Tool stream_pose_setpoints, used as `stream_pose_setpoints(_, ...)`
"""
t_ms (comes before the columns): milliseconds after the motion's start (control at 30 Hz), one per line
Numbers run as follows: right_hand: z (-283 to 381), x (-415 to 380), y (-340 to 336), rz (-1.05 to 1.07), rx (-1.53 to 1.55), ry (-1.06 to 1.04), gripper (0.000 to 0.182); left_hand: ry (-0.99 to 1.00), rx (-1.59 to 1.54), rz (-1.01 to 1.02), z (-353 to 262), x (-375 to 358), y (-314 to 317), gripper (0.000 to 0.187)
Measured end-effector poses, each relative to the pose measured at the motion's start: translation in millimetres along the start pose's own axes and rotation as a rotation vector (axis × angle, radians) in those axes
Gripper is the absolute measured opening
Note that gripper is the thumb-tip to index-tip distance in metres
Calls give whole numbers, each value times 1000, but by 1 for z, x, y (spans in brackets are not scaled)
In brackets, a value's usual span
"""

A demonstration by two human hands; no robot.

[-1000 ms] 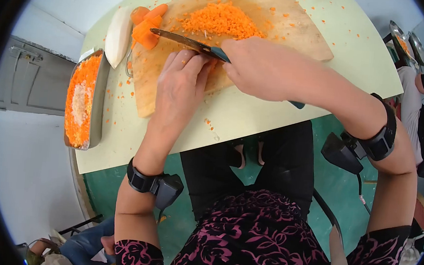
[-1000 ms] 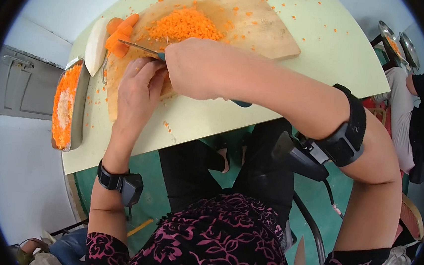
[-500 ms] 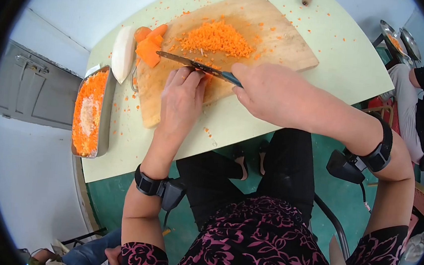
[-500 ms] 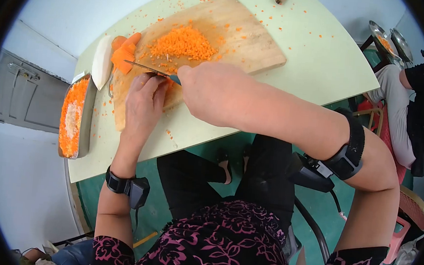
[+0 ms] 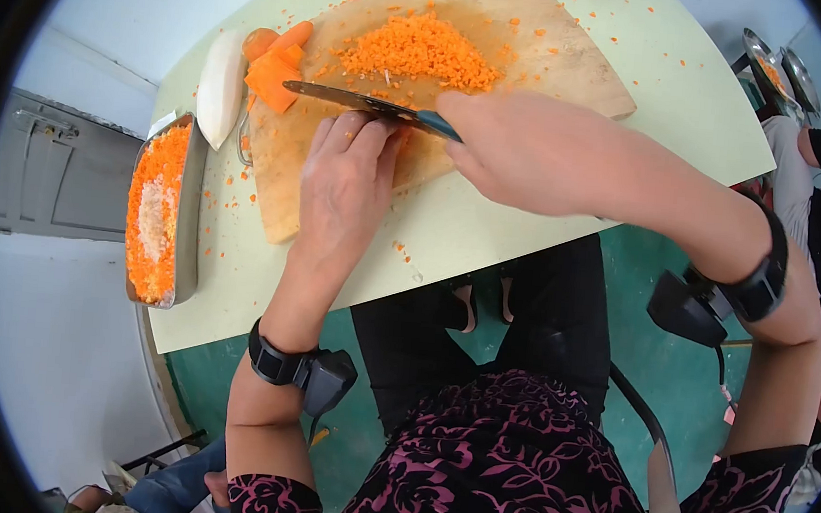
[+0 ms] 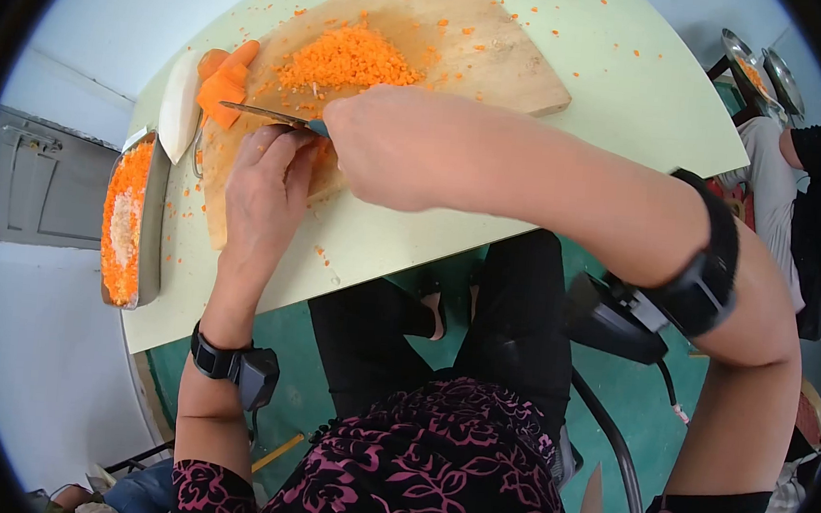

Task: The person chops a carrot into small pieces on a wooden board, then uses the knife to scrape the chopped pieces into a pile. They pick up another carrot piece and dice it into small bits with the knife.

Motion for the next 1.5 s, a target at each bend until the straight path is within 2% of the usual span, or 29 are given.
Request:
stream_pose_setpoints(100, 1, 27, 8, 103, 35, 130, 23, 0, 3, 0, 1, -1, 1, 12)
stream_pose_setpoints(200, 9, 22, -6, 221, 144, 309, 25, -10, 6, -29, 0, -2, 1, 12)
stream_pose_setpoints(400, 3, -7, -2, -183, 103, 10, 25, -21, 9, -49, 2, -6, 1, 13)
stream_pose_setpoints(500, 14, -13, -12, -70, 78, 84, 23, -36, 15, -31, 0, -5, 1, 13)
stream_pose_setpoints(700, 13, -15, -8, -49, 20, 56, 23, -23, 6, -33, 1, -5, 1, 13)
stream_pose_setpoints(900, 8, -13, -7, 5, 142, 104, 21, -10, -18, -38, 3, -5, 2, 14)
stream_pose_setpoints(1000, 8, -12, -11, 20, 139, 80, 20, -70, -27, 12, 3, -6, 0, 11)
stream_pose_setpoints(1100, 2, -2, -1, -48, 62, -23, 20, -29, -17, -22, 4, -6, 3, 14)
stream_pose_setpoints(1200, -2, 25, 10, 19, 10, -4, 20, -16, -9, -30, 1, -3, 1, 12)
stream_pose_setpoints(1300, -2, 24, 6, 64, 130, 120, 20, -18, -10, -36, 2, -4, 1, 10)
stream_pose_setpoints(1400, -1, 14, -6, 57, 40, 106, 21, -32, -28, -60, 2, -4, 1, 11)
stream_pose_setpoints(1500, 1, 4, -12, -57, 22, -13, 21, -29, -14, -82, 5, -7, 3, 13)
Point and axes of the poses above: each hand's wrist, its own x-axis towards the middle knuckle, its own y-axis out of the palm, z = x × y, the point moved 1 cm from there along x, towards the middle knuckle, and after that the axes turned 1 degree about x, right-handed, at the moved point
